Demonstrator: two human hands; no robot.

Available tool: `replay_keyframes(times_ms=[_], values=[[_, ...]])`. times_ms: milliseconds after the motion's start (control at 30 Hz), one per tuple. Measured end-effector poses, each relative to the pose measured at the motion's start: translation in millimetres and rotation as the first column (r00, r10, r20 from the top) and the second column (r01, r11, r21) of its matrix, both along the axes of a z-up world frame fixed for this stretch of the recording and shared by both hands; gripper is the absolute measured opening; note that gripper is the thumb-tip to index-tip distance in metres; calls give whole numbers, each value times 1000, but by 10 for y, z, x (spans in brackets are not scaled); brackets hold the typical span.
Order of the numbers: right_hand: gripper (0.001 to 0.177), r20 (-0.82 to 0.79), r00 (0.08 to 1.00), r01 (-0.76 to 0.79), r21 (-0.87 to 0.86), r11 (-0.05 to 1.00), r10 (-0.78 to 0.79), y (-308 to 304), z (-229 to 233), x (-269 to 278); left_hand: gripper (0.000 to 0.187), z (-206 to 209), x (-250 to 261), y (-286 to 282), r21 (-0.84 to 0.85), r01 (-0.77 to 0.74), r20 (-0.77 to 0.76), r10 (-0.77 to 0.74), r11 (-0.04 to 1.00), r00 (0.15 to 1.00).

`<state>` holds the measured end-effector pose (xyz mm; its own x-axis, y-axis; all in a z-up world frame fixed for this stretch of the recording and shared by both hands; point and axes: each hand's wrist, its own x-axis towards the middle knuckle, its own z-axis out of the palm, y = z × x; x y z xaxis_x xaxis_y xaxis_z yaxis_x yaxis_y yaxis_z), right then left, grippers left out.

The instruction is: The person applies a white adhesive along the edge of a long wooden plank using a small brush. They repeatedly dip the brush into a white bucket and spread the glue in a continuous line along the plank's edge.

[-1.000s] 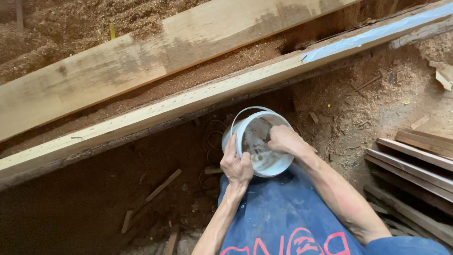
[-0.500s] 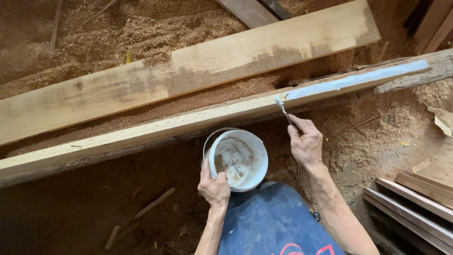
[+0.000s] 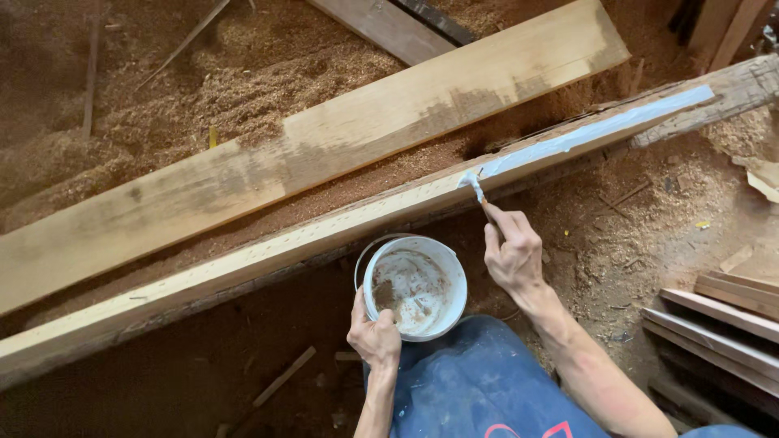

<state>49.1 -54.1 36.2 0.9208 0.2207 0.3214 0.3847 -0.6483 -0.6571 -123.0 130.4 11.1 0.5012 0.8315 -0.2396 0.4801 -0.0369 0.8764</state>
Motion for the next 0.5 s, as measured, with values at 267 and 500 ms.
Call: replay_keyframes(times_ms=[267,500], values=[[31,-86,991,94,-86,992,-102,459,53,-23,65,14,-32,424,-32,162,44,-161,986,986],[31,-145,989,-1,-64,998,-8,975,25,-440,64,-1,-53,704,-13,254,48,-254,967,966]])
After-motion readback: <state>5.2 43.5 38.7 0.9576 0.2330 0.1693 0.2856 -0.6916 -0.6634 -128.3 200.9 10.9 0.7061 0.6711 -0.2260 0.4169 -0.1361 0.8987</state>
